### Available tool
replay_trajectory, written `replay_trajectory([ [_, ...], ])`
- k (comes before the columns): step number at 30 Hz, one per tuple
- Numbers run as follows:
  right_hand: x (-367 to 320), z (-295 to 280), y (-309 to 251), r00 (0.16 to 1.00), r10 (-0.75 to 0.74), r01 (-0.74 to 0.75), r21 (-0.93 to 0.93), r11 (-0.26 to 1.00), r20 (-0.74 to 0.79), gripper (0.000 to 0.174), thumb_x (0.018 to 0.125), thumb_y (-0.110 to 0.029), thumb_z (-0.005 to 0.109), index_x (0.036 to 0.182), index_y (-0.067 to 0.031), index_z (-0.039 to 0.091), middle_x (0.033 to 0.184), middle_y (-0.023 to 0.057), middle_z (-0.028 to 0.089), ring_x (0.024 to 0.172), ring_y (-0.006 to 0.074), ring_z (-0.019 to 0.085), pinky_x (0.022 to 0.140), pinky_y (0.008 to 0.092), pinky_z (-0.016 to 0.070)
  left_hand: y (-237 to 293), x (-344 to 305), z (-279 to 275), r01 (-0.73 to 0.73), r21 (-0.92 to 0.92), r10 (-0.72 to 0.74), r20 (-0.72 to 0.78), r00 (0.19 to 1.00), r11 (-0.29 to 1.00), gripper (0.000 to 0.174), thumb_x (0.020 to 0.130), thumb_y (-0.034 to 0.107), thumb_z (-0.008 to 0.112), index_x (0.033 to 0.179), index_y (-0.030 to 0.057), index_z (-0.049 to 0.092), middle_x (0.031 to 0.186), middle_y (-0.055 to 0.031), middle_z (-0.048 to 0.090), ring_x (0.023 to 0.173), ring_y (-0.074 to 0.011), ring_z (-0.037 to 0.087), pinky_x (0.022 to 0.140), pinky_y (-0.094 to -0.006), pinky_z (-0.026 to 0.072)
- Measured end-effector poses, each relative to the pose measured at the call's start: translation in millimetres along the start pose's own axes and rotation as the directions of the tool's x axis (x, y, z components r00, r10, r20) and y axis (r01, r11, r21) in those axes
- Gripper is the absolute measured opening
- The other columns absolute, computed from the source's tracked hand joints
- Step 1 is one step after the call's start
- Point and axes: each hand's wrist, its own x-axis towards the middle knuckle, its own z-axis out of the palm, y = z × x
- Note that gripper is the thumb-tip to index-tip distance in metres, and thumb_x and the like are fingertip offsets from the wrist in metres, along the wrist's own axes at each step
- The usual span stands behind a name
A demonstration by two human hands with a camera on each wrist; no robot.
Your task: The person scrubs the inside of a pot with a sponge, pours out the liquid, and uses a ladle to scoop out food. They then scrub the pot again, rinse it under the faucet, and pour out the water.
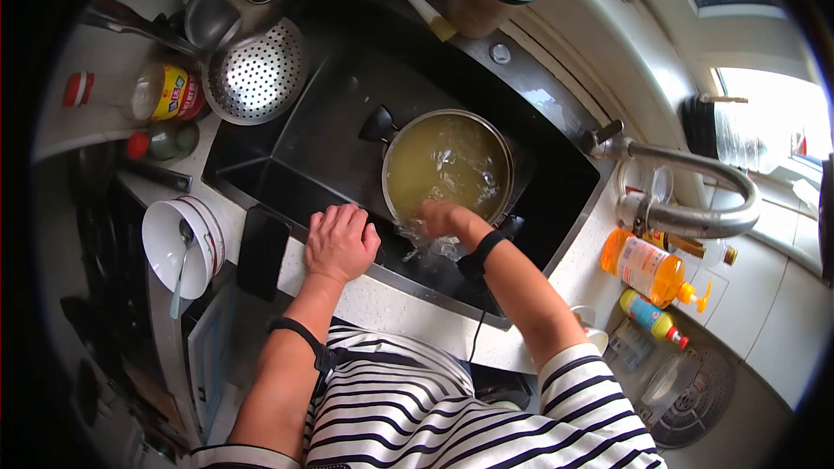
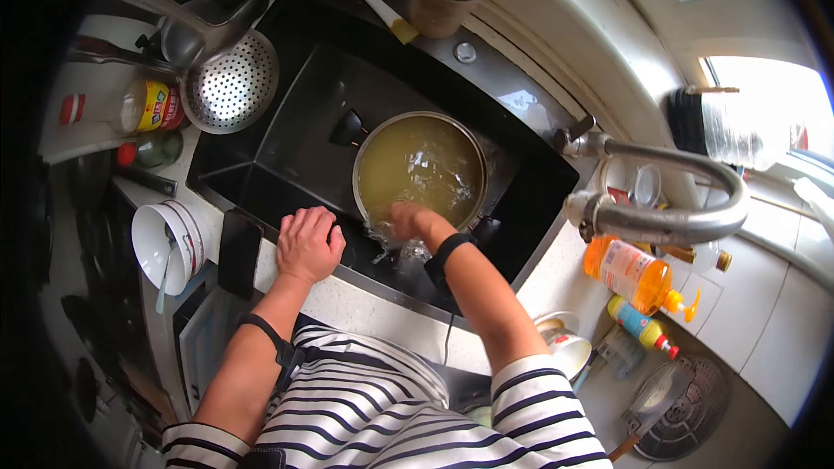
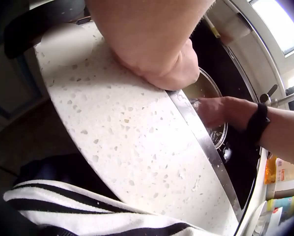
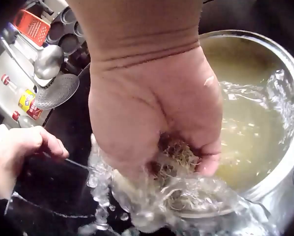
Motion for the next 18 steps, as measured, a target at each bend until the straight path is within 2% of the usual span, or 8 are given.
replay_trajectory([
  [3,31.3,-28.8,-29.7,0.956,0.290,-0.291,0.176,0.940,0.036,0.034,0.078,-0.022,0.058,0.109,-0.0070,0.065,0.101,0.0211,0.067,0.098,0.0383,0.063,0.085,0.0452,0.0497,-2.7,0.9,3.0,0.007,-0.014,-0.008,-0.021,1.000,1.000,0.015,0.076,0.022,0.062,0.082,0.0083,0.063,0.092,-0.0057,0.063,0.085,-0.0249,0.058,0.076,-0.0408,0.0430],
  [6,40.0,-60.8,-32.2,0.958,0.222,-0.185,0.200,0.962,-0.181,0.030,0.083,-0.025,0.057,0.107,-0.0065,0.064,0.102,0.0214,0.066,0.099,0.0396,0.062,0.086,0.0469,0.0482,-2.8,0.5,2.6,0.009,-0.020,-0.009,-0.020,1.000,1.000,0.015,0.076,0.021,0.062,0.083,0.0079,0.063,0.092,-0.0058,0.063,0.085,-0.0251,0.058,0.075,-0.0406,0.0427],
  [9,36.9,-82.7,-18.4,0.888,0.272,-0.224,0.169,0.960,-0.371,0.030,0.083,-0.013,0.054,0.112,-0.0075,0.060,0.110,0.0214,0.064,0.104,0.0375,0.061,0.089,0.0447,0.0487,-2.0,1.5,0.3,0.004,-0.020,-0.004,-0.013,1.000,1.000,0.016,0.075,0.018,0.062,0.086,0.0069,0.063,0.091,-0.0059,0.062,0.085,-0.0252,0.058,0.074,-0.0396,0.0424],
  [11,26.6,-93.9,-2.6,0.813,0.343,-0.340,0.095,0.936,-0.471,0.031,0.087,-0.012,0.050,0.117,-0.0086,0.058,0.112,0.0199,0.064,0.104,0.0373,0.061,0.090,0.0451,0.0491,-1.7,0.8,-0.1,0.007,-0.022,-0.007,-0.013,1.000,1.000,0.016,0.075,0.018,0.062,0.086,0.0069,0.063,0.091,-0.0059,0.062,0.085,-0.0252,0.058,0.074,-0.0397,0.0424],
  [13,15.3,-87.2,32.5,0.757,0.230,-0.368,-0.110,0.923,-0.611,0.033,0.089,-0.013,0.046,0.120,-0.0095,0.056,0.113,0.0170,0.065,0.105,0.0369,0.062,0.091,0.0452,0.0497,-2.6,0.2,2.0,0.014,-0.021,-0.014,-0.020,1.000,1.000,0.015,0.076,0.021,0.062,0.083,0.0075,0.063,0.092,-0.0060,0.063,0.085,-0.0252,0.058,0.075,-0.0407,0.0427],
  [16,-16.7,-74.1,58.9,0.738,0.300,-0.484,-0.164,0.860,-0.605,0.028,0.089,-0.018,0.048,0.113,-0.0079,0.059,0.100,0.0168,0.067,0.098,0.0379,0.064,0.085,0.0441,0.0519,-2.5,-0.2,3.4,0.016,-0.016,-0.016,-0.031,0.999,1.000,0.015,0.076,0.022,0.062,0.082,0.0078,0.063,0.092,-0.0061,0.063,0.085,-0.0252,0.058,0.075,-0.0411,0.0430],
  [18,-40.2,-75.7,50.5,0.789,0.477,-0.579,-0.208,0.789,-0.387,0.028,0.088,-0.016,0.049,0.110,-0.0064,0.063,0.107,0.0164,0.066,0.102,0.0336,0.064,0.087,0.0434,0.0515,-2.1,0.0,2.9,0.014,-0.010,-0.015,-0.028,0.999,1.000,0.015,0.076,0.020,0.062,0.083,0.0075,0.063,0.092,-0.0060,0.063,0.085,-0.0252,0.058,0.075,-0.0407,0.0429],
])
